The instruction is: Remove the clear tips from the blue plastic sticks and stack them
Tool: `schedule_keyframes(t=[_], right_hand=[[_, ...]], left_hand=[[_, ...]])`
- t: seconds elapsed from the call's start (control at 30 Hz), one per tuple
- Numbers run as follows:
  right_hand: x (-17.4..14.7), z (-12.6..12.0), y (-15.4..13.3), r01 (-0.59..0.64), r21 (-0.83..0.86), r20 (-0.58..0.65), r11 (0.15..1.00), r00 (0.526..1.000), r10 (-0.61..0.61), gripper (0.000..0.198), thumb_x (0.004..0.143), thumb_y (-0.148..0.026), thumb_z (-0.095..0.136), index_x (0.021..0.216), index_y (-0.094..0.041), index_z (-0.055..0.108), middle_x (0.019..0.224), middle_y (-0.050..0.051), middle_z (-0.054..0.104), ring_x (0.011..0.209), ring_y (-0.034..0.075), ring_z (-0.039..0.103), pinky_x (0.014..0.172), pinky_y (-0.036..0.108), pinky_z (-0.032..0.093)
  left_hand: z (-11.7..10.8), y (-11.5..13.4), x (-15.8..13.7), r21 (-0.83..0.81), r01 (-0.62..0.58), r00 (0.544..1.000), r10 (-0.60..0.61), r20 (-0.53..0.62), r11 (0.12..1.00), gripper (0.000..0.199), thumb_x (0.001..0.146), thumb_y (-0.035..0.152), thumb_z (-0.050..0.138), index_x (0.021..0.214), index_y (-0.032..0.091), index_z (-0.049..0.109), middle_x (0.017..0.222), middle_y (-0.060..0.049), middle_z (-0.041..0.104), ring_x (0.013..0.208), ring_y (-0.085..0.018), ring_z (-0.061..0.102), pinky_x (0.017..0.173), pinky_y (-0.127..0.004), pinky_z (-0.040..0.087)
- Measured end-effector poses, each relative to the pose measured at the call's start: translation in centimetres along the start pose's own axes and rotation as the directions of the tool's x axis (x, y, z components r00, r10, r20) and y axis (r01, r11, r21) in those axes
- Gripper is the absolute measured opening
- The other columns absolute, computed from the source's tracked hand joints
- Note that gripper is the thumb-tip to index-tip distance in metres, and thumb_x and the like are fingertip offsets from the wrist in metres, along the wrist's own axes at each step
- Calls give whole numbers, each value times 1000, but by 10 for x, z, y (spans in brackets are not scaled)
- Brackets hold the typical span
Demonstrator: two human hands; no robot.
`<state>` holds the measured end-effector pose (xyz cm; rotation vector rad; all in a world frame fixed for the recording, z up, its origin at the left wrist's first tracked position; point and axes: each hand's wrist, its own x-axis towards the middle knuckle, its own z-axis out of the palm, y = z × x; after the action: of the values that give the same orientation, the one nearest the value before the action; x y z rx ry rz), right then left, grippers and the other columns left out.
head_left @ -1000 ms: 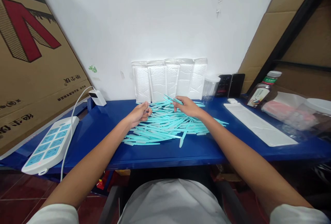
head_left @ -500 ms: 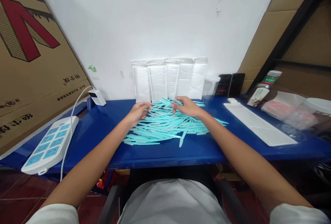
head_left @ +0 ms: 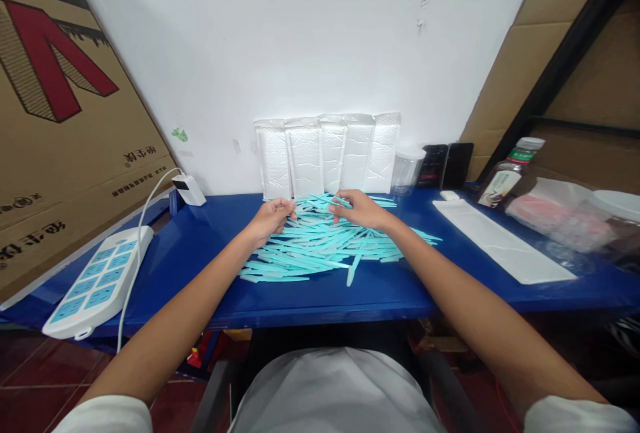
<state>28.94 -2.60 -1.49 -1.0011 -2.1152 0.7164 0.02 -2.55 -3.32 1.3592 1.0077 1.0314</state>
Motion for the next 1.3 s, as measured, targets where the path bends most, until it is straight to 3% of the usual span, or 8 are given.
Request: schedule_keyframes(t=[0.17,0.47,0.67,0.87,1.17,1.3], right_hand=[[0,0,1,22,-30,-3,999,1000,-22,50,94,-61,65,72,-18,74,81,4,69,77,18,53,75,30,42],[-1,-2,-3,-27,0,38,1000,999,27,45,97,-53,61,76,-17,75,81,5,73,66,15,50,64,29,40],[-1,-1,-2,-5,-1,62,1000,998,5,43,96,-49,63,70,-17,75,78,6,75,73,18,58,73,30,45],[-2,-1,-3,-18,15,72,1000,997,17,40,93,-49,68,71,-18,78,78,7,75,89,24,66,72,30,45],[-3,12,-9,86,80,46,993,995,-90,35,94,-51,69,80,-20,79,79,4,79,89,23,67,98,36,46],[0,15,-6,84,0,29,996,996,-84,42,95,-56,65,79,-20,79,77,3,75,83,21,61,85,33,44]], left_hand=[[3,4,-2,-9,11,1000,-11,-27,1000,47,74,50,93,93,14,70,94,-9,74,44,1,24,39,-18,17],[3,4,-4,147,-42,998,48,-38,988,53,72,52,94,108,16,76,112,-15,80,44,0,29,40,-21,19],[7,5,-5,254,-125,985,151,-84,959,51,70,51,95,102,13,81,100,-15,81,57,-10,56,46,-22,32],[5,1,-1,314,-222,963,258,-79,923,40,71,47,96,91,15,83,89,-12,81,82,-20,72,66,-25,51],[14,-7,-3,197,-119,987,136,-79,973,42,63,42,101,88,12,83,84,-14,80,73,-20,72,66,-27,53],[16,-7,-2,192,-116,988,132,-75,974,43,65,43,99,90,13,83,85,-13,80,73,-19,69,61,-25,50]])
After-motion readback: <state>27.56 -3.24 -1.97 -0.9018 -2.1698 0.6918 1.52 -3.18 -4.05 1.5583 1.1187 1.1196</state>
